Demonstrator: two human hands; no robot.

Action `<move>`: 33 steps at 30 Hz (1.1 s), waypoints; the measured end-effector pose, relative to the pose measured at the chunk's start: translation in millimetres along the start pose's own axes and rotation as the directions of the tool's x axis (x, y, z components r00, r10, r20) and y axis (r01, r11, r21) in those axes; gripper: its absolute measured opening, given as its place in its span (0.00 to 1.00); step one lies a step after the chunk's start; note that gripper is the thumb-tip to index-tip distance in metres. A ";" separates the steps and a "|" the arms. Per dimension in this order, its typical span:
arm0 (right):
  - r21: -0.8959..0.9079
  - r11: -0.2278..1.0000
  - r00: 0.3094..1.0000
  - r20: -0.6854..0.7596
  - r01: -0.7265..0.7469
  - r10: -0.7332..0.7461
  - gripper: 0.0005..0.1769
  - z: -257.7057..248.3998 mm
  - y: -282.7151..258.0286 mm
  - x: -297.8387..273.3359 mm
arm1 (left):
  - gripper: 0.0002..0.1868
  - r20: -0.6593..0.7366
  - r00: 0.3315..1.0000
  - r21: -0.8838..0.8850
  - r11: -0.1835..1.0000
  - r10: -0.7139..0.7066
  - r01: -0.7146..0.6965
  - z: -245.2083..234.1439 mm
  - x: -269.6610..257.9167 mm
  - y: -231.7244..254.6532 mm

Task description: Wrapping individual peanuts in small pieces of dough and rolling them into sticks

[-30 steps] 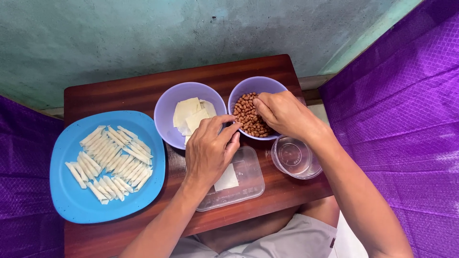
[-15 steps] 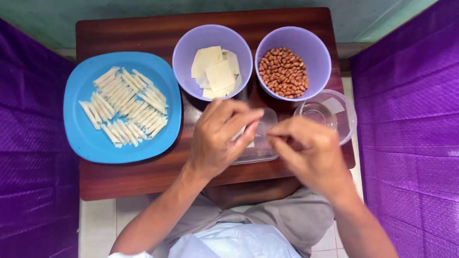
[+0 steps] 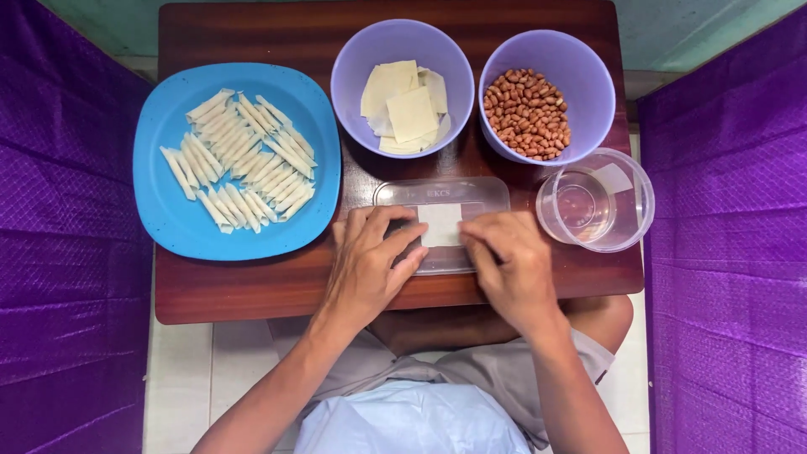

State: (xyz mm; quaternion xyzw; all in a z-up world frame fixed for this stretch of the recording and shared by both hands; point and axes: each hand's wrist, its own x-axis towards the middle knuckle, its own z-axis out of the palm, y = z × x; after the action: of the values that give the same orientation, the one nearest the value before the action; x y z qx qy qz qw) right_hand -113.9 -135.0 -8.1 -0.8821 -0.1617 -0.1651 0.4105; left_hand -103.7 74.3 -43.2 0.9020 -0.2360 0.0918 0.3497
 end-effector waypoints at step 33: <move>0.189 0.981 0.994 -0.087 -0.045 0.062 0.04 -3.5 34.0 -17.5 | 0.04 -0.105 0.994 -0.368 0.930 -0.040 -0.002 19.3 25.4 19.6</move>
State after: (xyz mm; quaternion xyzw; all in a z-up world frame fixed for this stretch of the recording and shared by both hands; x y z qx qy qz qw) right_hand -115.8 -161.1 -36.2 -0.8352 -0.1334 -0.1788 0.5026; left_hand -91.1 39.4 -37.5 0.8163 -0.2204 0.0924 0.5259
